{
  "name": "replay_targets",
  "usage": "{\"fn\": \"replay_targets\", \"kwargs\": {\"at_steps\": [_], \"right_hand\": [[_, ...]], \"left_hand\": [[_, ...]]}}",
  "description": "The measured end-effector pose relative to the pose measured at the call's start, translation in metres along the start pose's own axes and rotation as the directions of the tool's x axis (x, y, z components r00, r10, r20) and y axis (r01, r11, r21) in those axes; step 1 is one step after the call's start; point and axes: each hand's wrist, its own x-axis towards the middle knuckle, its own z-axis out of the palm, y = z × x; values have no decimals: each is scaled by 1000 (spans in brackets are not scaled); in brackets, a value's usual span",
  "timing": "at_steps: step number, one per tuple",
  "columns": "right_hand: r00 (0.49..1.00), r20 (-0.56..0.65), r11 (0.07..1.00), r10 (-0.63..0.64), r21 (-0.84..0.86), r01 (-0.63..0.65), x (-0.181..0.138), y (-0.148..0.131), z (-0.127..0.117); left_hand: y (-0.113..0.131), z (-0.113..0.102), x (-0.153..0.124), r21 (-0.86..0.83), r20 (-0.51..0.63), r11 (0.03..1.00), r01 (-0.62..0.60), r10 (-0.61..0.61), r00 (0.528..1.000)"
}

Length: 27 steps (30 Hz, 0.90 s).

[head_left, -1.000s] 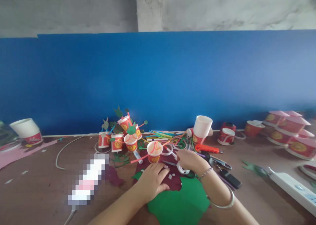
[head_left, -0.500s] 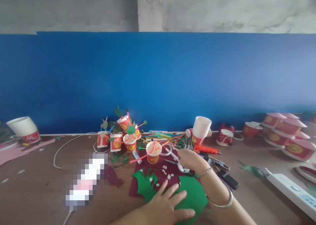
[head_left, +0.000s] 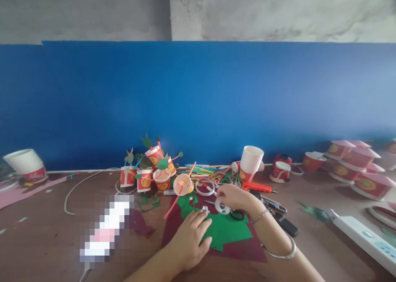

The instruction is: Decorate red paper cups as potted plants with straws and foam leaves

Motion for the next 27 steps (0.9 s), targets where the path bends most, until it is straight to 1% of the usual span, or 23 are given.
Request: {"fn": "replay_targets", "kwargs": {"at_steps": [1,2,3,4,5,6,8,10,11,14,15,17,18,20,21,23,25,27], "right_hand": [[999,27,998,-32,59,30,1,-2,0],[996,56,989,-68,134,60,2,-4,2],[991,80,973,-105,214,86,4,-6,5],[986,92,950,-142,292,110,6,-9,9],[981,95,930,-169,345,126,9,-12,13],[979,88,918,-186,371,141,11,-15,18],[976,83,916,-202,369,158,15,-22,28],[975,69,927,-213,330,179,17,-28,36],[976,46,935,-214,300,191,17,-31,39],[980,-88,960,-179,201,193,18,-38,43],[979,-148,968,-144,185,170,19,-41,44],[954,-293,970,-67,203,130,22,-45,47],[930,-366,965,-41,227,132,25,-47,49],[880,-473,949,-33,262,177,32,-51,56],[868,-494,945,-52,256,203,36,-52,60],[865,-490,951,-105,206,232,47,-54,69],[871,-464,945,-161,183,272,58,-54,76],[853,-476,927,-213,178,331,66,-54,78]], "left_hand": [[-4,3,2,-55,-59,998,24,-27,998],[-8,7,4,-129,-151,990,60,-79,985],[-13,10,6,-213,-248,972,97,-150,957],[-18,12,8,-308,-321,942,129,-231,918],[-23,13,10,-412,-371,899,152,-317,873],[-27,12,12,-483,-403,863,149,-370,837],[-32,8,13,-569,-440,811,138,-442,782],[-32,0,12,-591,-460,795,138,-472,752],[-30,-5,11,-578,-470,803,143,-471,747],[-22,-16,6,-484,-539,867,118,-402,741],[-19,-18,5,-442,-554,892,94,-353,754],[-13,-19,2,-341,-571,940,6,-212,793],[-11,-18,1,-286,-567,957,-55,-122,815],[-6,-17,1,-181,-538,967,-180,56,841],[-4,-16,1,-140,-513,963,-229,127,849],[-2,-13,1,-93,-467,954,-286,212,858],[-2,-11,2,-74,-450,949,-306,242,860],[-3,-10,3,-65,-462,947,-314,250,851]]}}
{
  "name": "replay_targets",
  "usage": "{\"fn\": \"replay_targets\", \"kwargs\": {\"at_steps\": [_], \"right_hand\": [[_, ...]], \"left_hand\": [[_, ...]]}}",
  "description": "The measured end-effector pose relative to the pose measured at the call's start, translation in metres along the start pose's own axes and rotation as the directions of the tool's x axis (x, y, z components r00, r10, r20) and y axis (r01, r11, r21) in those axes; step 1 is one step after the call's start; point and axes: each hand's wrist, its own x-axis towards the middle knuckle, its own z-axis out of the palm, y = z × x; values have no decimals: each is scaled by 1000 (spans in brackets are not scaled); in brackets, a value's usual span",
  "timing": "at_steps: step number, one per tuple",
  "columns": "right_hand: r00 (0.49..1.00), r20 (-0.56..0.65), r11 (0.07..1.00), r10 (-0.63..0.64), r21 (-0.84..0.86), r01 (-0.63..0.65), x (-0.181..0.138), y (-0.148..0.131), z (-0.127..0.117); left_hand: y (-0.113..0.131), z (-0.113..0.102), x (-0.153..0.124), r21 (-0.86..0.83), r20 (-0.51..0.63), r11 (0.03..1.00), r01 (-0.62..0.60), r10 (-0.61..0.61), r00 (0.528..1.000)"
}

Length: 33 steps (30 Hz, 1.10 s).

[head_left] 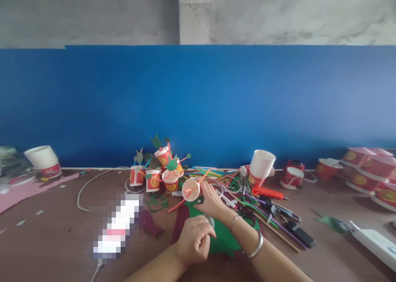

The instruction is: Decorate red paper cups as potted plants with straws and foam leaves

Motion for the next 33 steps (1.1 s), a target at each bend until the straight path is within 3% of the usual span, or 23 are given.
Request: {"fn": "replay_targets", "kwargs": {"at_steps": [3,6,8,10,12,17,21,24,27,29,31,33], "right_hand": [[993,-113,999,-23,46,28,6,-2,-1],[978,-193,979,83,200,-43,7,-16,-8],[990,-92,913,111,402,-65,5,-29,-10],[994,103,858,34,507,-82,4,-42,-6],[980,198,881,-2,464,-92,4,-53,5],[995,100,921,-27,390,-14,11,-62,43],[998,62,950,-26,312,5,12,-61,51],[994,96,968,-46,249,21,8,-58,33],[988,134,965,-71,259,34,2,-45,-3],[987,159,980,-8,197,-24,-2,-27,-31],[992,53,993,114,-25,-112,-8,-2,-55],[976,-28,967,217,-128,-219,-17,22,-70]], "left_hand": [[-1,1,2,3,-62,999,-45,45,997],[0,2,2,39,-106,990,-137,141,984],[2,5,0,91,-105,967,-238,247,963],[4,10,-4,163,-78,925,-342,358,931],[5,16,-10,231,-20,882,-411,426,904],[9,20,-13,223,-23,876,-429,444,896],[13,11,-6,169,-33,894,-415,426,904],[11,8,-6,150,9,905,-399,402,916],[8,9,-8,138,108,915,-378,366,924],[9,9,-7,140,194,941,-309,280,940],[13,10,-4,169,251,967,-193,147,957],[17,10,-2,220,266,971,-97,36,963]]}}
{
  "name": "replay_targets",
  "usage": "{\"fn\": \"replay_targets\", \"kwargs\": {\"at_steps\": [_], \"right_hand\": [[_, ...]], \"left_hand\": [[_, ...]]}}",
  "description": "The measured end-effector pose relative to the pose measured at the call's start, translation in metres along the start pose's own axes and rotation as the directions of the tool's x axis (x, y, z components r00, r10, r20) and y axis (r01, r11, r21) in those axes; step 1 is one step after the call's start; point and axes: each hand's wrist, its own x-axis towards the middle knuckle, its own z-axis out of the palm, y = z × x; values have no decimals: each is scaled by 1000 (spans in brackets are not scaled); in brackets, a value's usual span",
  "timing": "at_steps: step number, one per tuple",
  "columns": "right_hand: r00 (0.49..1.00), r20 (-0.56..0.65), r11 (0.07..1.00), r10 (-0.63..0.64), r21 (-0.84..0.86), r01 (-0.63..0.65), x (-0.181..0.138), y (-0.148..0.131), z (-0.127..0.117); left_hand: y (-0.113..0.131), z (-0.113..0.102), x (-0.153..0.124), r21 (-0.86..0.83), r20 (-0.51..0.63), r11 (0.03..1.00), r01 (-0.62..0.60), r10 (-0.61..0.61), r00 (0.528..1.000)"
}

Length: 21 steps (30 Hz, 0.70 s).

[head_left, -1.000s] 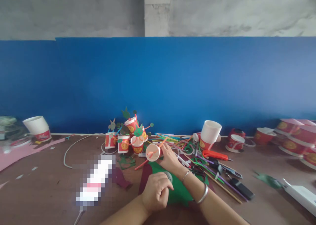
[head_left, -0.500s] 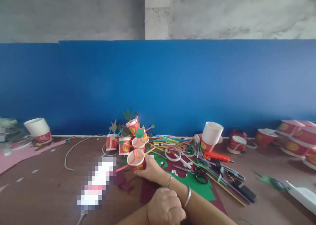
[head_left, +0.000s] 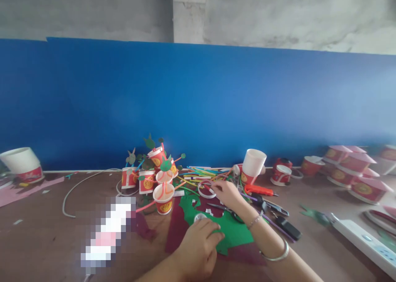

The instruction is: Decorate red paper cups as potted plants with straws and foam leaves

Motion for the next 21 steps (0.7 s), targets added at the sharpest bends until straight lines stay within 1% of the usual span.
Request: {"fn": "replay_targets", "kwargs": {"at_steps": [2,3,5,9,13,15,17,21], "right_hand": [[995,-42,992,90,-80,-93,-6,21,-1],[992,-48,987,113,-110,-118,-9,27,2],[993,-42,981,115,-150,-120,-14,34,11],[998,2,976,68,-208,-66,-9,28,28],[997,45,959,64,-279,-49,0,19,34],[994,30,943,107,-320,-92,-1,16,36],[986,-12,922,166,-352,-160,-4,15,36],[964,-87,893,249,-364,-264,-9,21,31]], "left_hand": [[3,1,1,33,24,995,92,-93,995],[4,2,1,44,37,990,132,-134,990],[5,5,0,52,66,982,183,-186,980],[3,11,-4,57,110,983,175,-180,977],[1,14,-5,53,101,986,155,-160,982],[0,14,-4,33,74,986,164,-166,983],[0,13,-3,3,42,983,183,-183,982],[1,8,1,-33,1,982,185,-185,983]]}}
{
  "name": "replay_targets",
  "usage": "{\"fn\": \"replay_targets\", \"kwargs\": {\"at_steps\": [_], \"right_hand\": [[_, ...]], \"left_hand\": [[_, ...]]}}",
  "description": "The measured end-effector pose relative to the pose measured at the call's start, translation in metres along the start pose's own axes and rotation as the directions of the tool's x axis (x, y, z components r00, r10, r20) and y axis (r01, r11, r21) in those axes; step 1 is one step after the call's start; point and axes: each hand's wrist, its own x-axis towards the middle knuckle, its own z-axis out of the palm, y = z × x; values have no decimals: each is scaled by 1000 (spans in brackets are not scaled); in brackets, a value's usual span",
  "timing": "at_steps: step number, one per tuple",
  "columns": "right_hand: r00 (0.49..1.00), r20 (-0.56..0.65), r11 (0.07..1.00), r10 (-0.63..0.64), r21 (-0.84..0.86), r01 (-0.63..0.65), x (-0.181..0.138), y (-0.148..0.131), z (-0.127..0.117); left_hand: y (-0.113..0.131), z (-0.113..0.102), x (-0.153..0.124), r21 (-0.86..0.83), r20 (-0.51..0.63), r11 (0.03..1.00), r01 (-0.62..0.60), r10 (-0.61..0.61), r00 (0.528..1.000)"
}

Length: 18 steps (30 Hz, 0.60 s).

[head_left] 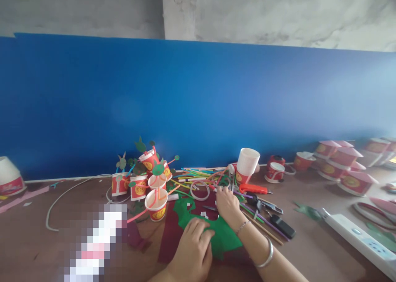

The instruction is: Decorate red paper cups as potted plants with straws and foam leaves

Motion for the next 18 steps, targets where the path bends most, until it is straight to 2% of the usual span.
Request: {"fn": "replay_targets", "kwargs": {"at_steps": [3,11,14,18], "right_hand": [[1000,-26,999,1,46,0,5,7,-2],[968,-194,963,-161,183,197,3,-5,-1],[947,-211,936,-242,205,285,-2,-8,1],[927,-199,904,-318,231,359,-7,-9,2]], "left_hand": [[1,-3,2,-11,-10,1000,-28,28,1000],[-3,-3,5,-2,-84,992,-126,126,988],[-9,0,6,20,-98,985,-172,173,980],[-10,-2,7,6,-110,984,-178,177,978]]}}
